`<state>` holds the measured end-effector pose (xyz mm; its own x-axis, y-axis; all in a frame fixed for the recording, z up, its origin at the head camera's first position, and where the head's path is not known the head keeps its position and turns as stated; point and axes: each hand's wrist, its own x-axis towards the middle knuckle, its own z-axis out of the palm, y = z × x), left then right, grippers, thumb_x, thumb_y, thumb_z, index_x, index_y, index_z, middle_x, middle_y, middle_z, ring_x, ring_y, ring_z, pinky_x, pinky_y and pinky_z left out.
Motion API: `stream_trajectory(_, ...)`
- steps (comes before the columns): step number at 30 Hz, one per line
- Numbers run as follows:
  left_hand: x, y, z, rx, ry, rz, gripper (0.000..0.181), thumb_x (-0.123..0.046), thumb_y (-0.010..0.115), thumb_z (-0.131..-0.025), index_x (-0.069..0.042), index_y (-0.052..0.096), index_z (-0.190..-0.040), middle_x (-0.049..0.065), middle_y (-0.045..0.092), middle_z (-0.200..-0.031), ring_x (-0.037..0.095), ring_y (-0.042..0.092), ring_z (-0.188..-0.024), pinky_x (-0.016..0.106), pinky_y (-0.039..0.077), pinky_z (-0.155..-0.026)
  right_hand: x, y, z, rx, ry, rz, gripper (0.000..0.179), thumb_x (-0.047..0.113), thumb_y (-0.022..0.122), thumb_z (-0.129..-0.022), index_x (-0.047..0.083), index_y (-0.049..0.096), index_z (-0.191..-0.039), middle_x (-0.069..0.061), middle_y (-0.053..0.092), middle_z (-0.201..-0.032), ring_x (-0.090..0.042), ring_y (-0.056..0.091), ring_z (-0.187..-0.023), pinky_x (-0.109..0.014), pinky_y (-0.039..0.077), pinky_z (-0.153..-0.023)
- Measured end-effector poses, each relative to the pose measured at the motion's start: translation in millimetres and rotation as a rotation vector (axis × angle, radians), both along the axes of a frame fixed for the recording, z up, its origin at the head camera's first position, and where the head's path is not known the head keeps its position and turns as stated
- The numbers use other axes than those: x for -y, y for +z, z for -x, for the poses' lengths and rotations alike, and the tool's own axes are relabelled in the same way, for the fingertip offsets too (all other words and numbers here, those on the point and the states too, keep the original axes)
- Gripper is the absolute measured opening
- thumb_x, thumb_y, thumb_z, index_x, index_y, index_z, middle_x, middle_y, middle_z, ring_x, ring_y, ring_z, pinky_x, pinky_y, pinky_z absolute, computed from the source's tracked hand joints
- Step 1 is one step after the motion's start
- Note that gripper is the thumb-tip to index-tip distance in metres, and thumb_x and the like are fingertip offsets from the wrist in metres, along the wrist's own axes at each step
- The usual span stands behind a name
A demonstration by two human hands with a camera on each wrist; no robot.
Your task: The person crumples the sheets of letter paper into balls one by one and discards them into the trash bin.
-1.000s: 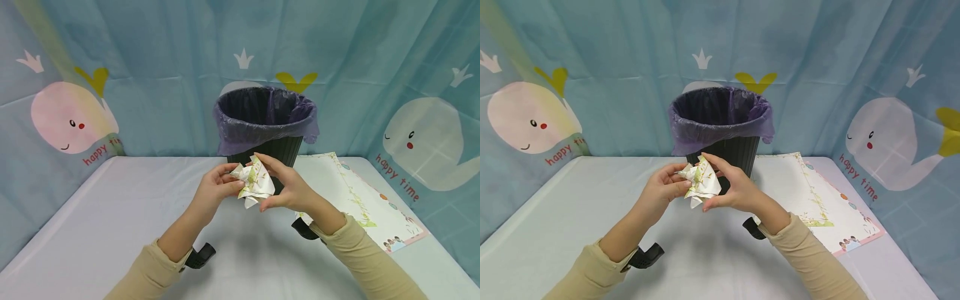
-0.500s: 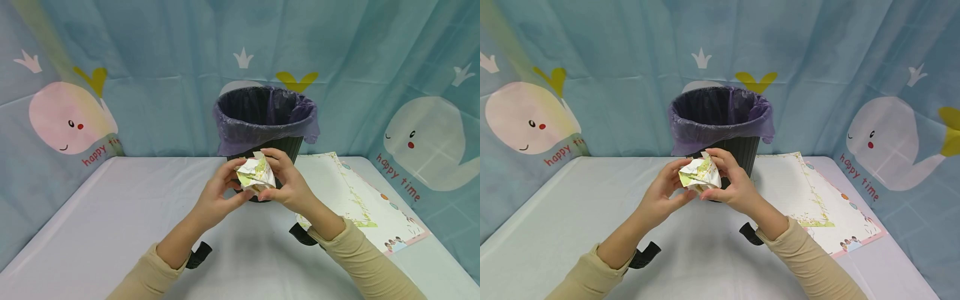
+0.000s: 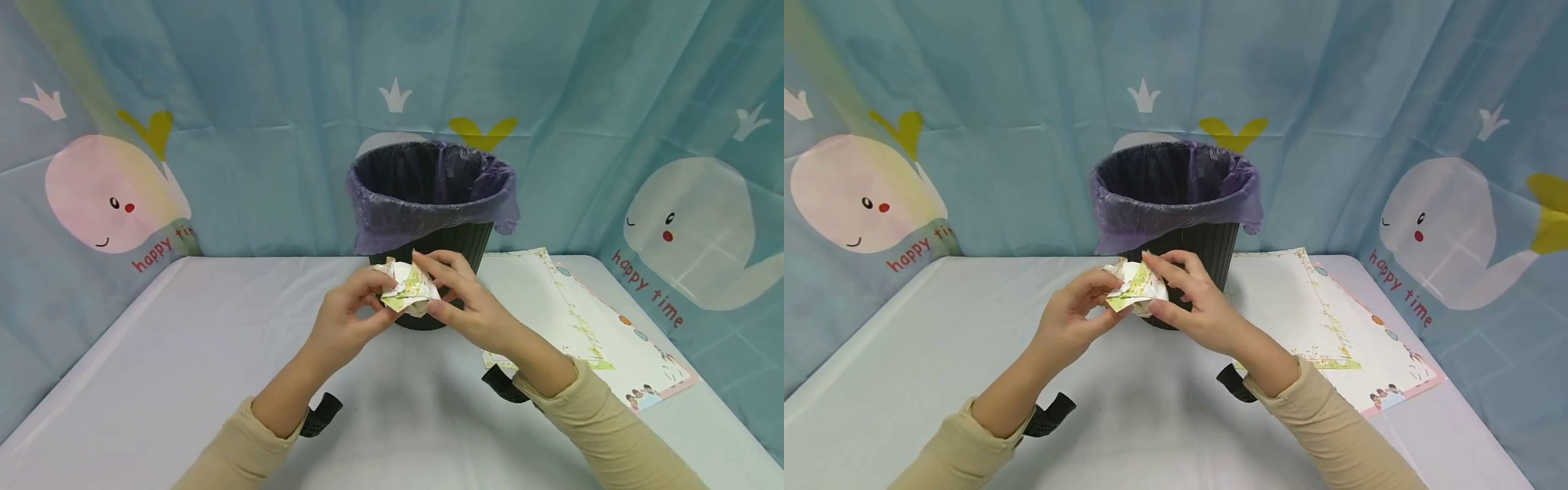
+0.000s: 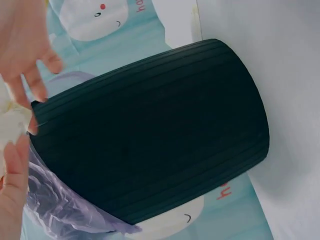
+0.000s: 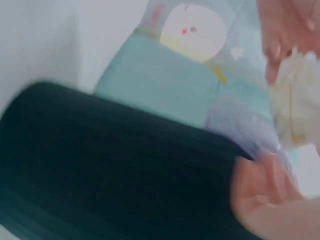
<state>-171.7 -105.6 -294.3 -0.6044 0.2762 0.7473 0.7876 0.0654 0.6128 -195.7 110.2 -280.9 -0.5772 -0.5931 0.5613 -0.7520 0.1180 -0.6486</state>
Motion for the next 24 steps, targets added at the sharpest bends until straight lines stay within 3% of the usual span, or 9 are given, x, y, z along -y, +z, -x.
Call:
stream_trajectory(2,-0.7,0.6,-0.5,0.043,-0.023,-0.028,0.032,0.021,0.063,-0.079,0.003,0.055,-0.104,0.020,0.060,-0.100,0.016,0.060,-0.085,0.024,0.051,-0.068,1.0,0.6,-2.0,0.035,0.003,0.044,0.070,0.048,0.058,-0.095,-0.003,0.043,-0.141,-0.015,0.042,-0.133,-0.022,0.047,-0.108,-0.027,0.047,-0.085)
stream_trajectory(5,-2.6,2.8,-2.3,0.125,-0.056,-0.066,0.028,0.021,0.061,-0.081,0.008,0.054,-0.104,0.024,0.056,-0.109,0.016,0.062,-0.091,0.023,0.052,-0.071,1.4,0.6,-3.1,0.130,0.085,0.126,0.067,0.038,0.064,-0.094,-0.010,0.042,-0.135,-0.015,0.048,-0.126,-0.018,0.053,-0.105,-0.025,0.050,-0.085)
stream_trajectory(10,-4.8,5.3,-5.5,0.212,-0.040,-0.069,0.027,0.021,0.061,-0.081,0.009,0.055,-0.105,0.024,0.045,-0.124,0.032,0.062,-0.099,0.023,0.053,-0.076,-1.3,1.4,-2.6,0.193,0.115,0.125,0.057,0.024,0.064,-0.096,-0.014,0.041,-0.132,-0.017,0.052,-0.122,-0.013,0.056,-0.100,-0.023,0.051,-0.084)
stream_trajectory(13,-4.9,4.7,-7.3,0.162,-0.005,-0.012,0.027,0.020,0.063,-0.080,0.008,0.057,-0.104,0.024,0.046,-0.124,0.036,0.059,-0.101,0.024,0.054,-0.078,-1.4,1.8,-2.7,0.177,0.089,0.099,0.046,0.008,0.063,-0.094,-0.014,0.043,-0.129,-0.020,0.053,-0.119,-0.014,0.057,-0.098,-0.022,0.050,-0.084)
stream_trajectory(18,-4.6,3.1,-8.8,-0.003,0.008,0.082,0.031,0.018,0.066,-0.080,0.004,0.058,-0.107,0.024,0.048,-0.123,0.033,0.058,-0.102,0.031,0.055,-0.081,0.5,-0.7,-1.9,0.146,0.115,0.158,0.036,-0.009,0.055,-0.084,-0.013,0.043,-0.119,-0.013,0.054,-0.108,-0.015,0.056,-0.088,-0.022,0.051,-0.075)
stream_trajectory(24,-4.4,2.1,-7.4,-0.052,0.001,0.092,0.033,0.019,0.067,-0.079,0.001,0.058,-0.106,0.022,0.048,-0.117,0.030,0.057,-0.097,0.033,0.056,-0.079,0.7,-5.2,3.2,0.223,0.264,0.230,0.031,0.005,0.060,-0.092,0.019,0.051,-0.118,0.000,0.053,-0.108,-0.013,0.051,-0.089,-0.020,0.047,-0.070)
